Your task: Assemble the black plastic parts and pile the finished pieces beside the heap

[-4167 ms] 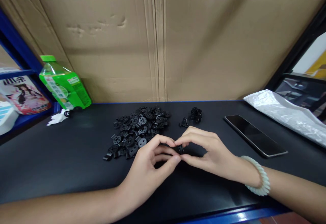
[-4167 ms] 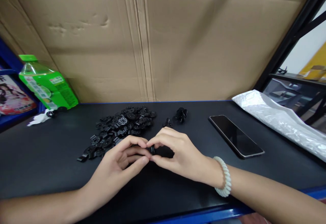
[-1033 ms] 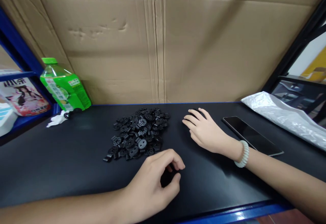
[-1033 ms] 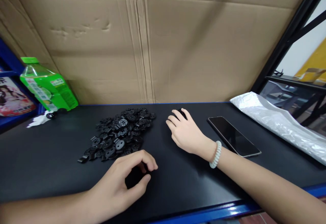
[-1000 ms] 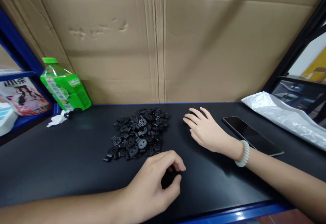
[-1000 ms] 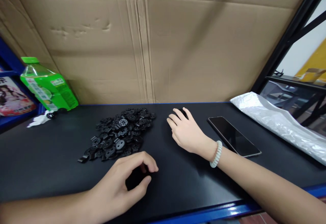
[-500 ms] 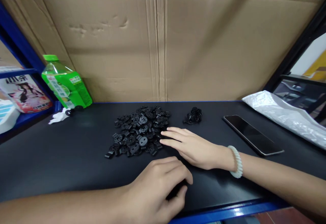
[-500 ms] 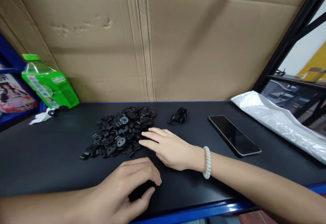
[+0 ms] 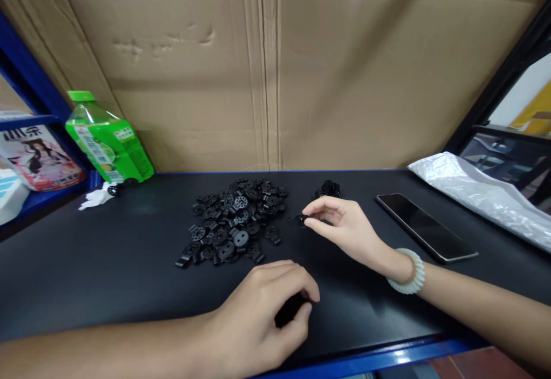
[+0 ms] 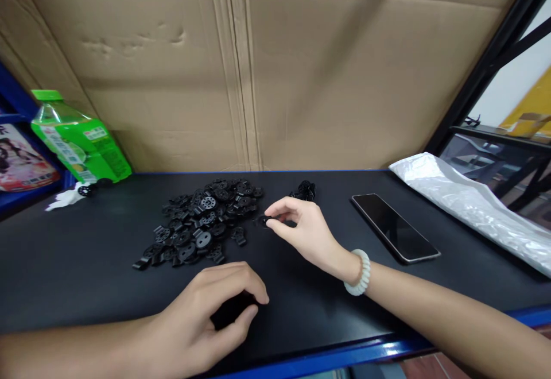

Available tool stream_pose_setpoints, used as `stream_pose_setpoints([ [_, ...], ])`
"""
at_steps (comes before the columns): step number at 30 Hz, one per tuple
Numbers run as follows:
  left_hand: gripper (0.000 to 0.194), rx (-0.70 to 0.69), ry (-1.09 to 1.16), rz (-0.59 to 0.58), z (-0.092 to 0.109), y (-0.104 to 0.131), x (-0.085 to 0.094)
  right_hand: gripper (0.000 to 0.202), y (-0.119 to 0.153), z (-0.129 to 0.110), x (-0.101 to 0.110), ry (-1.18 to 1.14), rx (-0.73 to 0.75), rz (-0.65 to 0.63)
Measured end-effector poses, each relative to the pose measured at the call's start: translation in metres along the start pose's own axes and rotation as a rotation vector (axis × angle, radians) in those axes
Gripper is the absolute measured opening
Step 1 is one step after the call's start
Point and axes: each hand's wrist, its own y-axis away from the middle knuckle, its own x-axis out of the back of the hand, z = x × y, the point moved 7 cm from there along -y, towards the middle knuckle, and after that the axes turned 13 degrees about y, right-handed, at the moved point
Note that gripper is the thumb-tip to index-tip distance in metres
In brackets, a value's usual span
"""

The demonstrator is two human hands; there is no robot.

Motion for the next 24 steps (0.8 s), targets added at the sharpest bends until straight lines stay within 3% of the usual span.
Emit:
stream_pose_setpoints([
  [5,0.023,0.066,0.099,0.232,-0.011,0.002,0.014,0.02,0.007,0.003,-0.005,-0.262,-0.182,-0.059],
  [9,0.026,0.091,0.227,0.393,-0.021,0.002,0.025,0.021,0.017,-0.007,-0.014,-0.372,-0.223,-0.148],
  [17,0.017,0.167,0.202,0.368,-0.025,-0.002,0.026,0.028,0.032,-0.019,-0.028,-0.443,-0.245,-0.273],
  [21,0.018,0.101,0.186,0.375,-0.019,0.0,0.028,0.027,0.031,-0.023,-0.028,-0.503,-0.244,-0.291],
  [24,0.026,0.023,0.15,0.393,-0.013,0.001,0.03,0.019,0.032,-0.021,-0.03,-0.61,-0.342,-0.34],
])
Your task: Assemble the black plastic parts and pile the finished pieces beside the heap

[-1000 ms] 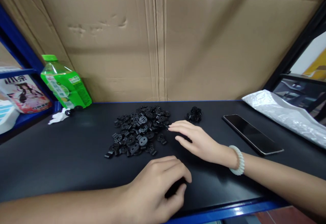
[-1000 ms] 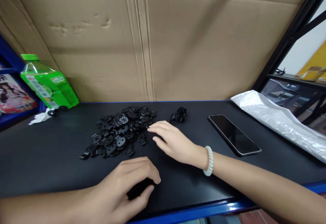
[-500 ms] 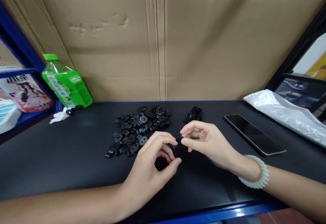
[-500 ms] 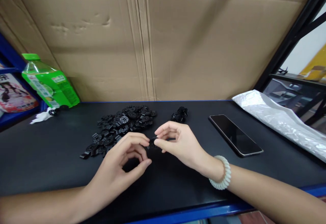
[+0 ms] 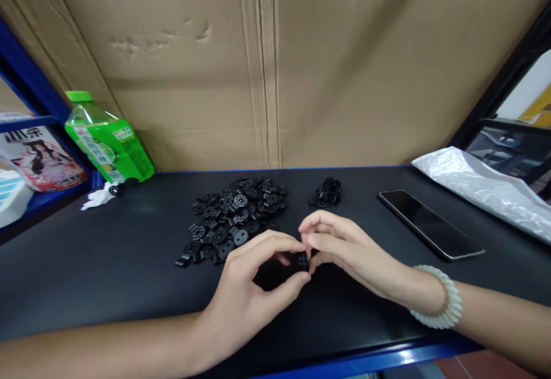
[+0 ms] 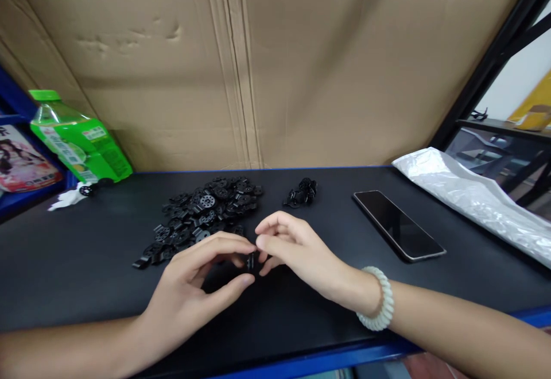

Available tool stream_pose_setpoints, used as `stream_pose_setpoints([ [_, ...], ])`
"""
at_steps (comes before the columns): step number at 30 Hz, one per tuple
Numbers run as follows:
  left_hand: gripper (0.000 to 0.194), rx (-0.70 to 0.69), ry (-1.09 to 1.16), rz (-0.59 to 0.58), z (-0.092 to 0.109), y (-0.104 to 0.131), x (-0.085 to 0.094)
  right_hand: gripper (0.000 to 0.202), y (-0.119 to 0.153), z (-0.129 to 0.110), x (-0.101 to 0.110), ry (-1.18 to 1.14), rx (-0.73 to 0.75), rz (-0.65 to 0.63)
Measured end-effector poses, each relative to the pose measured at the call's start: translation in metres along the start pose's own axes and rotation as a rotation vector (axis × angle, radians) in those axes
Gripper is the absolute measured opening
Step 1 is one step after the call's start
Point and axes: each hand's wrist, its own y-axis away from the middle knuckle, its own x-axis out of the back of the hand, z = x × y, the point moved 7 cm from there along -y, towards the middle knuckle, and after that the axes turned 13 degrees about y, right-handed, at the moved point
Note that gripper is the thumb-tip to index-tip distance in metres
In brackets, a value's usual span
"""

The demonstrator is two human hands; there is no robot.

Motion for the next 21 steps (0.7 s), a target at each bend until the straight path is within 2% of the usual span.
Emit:
stream_pose_setpoints([
  [3,0.024,-0.002,-0.008,-0.014,0.0,-0.001,-0.001,0.03,0.002,0.004,-0.014,-0.141,-0.093,-0.22],
  [6,0.022,0.021,0.005,-0.027,-0.002,-0.002,-0.003,0.041,0.004,0.005,-0.024,-0.125,-0.09,-0.369],
  [12,0.022,-0.01,0.029,-0.037,0.0,-0.003,-0.003,0.045,0.008,0.008,-0.032,-0.075,-0.095,-0.446],
  [21,0.03,-0.063,0.115,-0.078,0.004,-0.003,-0.009,0.055,0.006,0.013,-0.034,-0.088,-0.123,-0.452],
])
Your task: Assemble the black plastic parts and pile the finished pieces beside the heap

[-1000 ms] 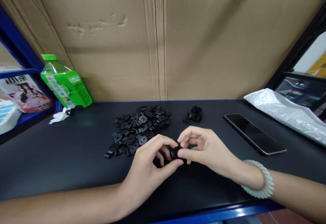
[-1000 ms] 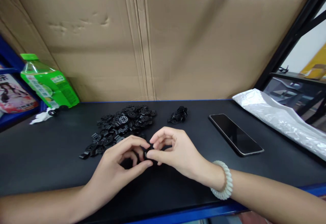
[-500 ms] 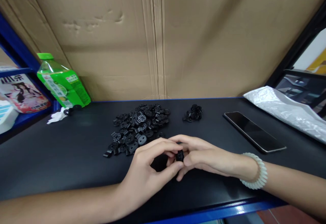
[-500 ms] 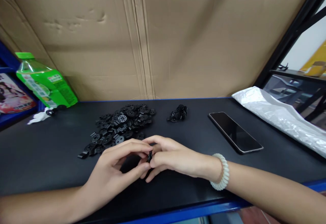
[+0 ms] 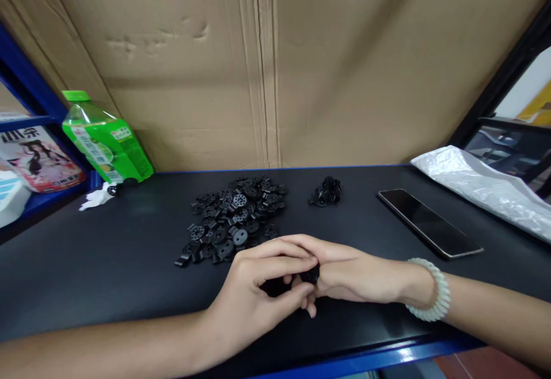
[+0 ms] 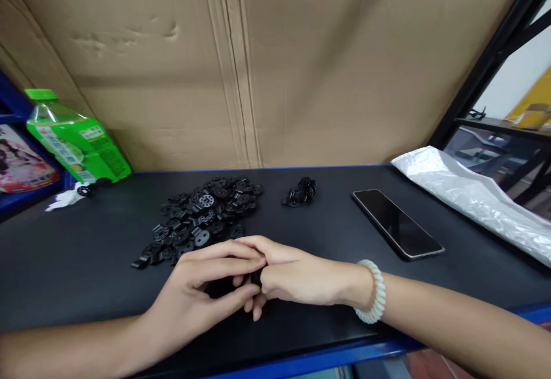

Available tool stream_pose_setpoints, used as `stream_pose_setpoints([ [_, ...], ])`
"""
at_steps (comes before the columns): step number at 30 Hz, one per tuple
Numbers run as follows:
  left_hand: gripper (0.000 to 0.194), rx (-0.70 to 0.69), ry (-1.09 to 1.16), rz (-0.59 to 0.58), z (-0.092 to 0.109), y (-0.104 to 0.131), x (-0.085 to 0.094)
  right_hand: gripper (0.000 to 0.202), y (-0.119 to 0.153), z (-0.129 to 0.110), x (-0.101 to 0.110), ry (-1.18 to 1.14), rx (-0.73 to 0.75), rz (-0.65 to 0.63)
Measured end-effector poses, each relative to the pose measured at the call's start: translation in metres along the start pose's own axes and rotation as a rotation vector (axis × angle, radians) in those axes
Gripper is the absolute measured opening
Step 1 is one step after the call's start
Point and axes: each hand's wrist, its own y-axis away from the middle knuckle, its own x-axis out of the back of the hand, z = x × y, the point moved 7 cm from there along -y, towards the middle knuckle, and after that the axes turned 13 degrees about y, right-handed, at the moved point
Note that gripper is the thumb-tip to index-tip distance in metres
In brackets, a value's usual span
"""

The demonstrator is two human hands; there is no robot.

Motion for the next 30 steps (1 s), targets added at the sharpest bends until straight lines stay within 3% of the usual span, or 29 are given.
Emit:
stream_pose_setpoints([
  [8,0.028,0.012,0.017,-0.004,0.0,0.0,-0.001,0.063,0.0,0.001,0.001,0.025,0.015,-0.018],
  [17,0.025,0.058,-0.037,0.014,-0.005,0.001,-0.001,0.053,0.001,-0.002,-0.002,0.147,0.001,0.044],
  [22,0.015,0.196,-0.035,0.055,-0.015,0.005,0.003,0.051,0.003,0.0,-0.004,0.242,-0.056,0.093],
  [27,0.017,0.258,0.153,0.216,-0.017,0.004,0.015,0.053,0.003,-0.007,0.002,0.182,0.107,0.127],
  [30,0.024,0.252,0.15,0.231,-0.018,0.004,0.017,0.056,0.006,-0.012,0.008,0.347,0.129,0.12],
])
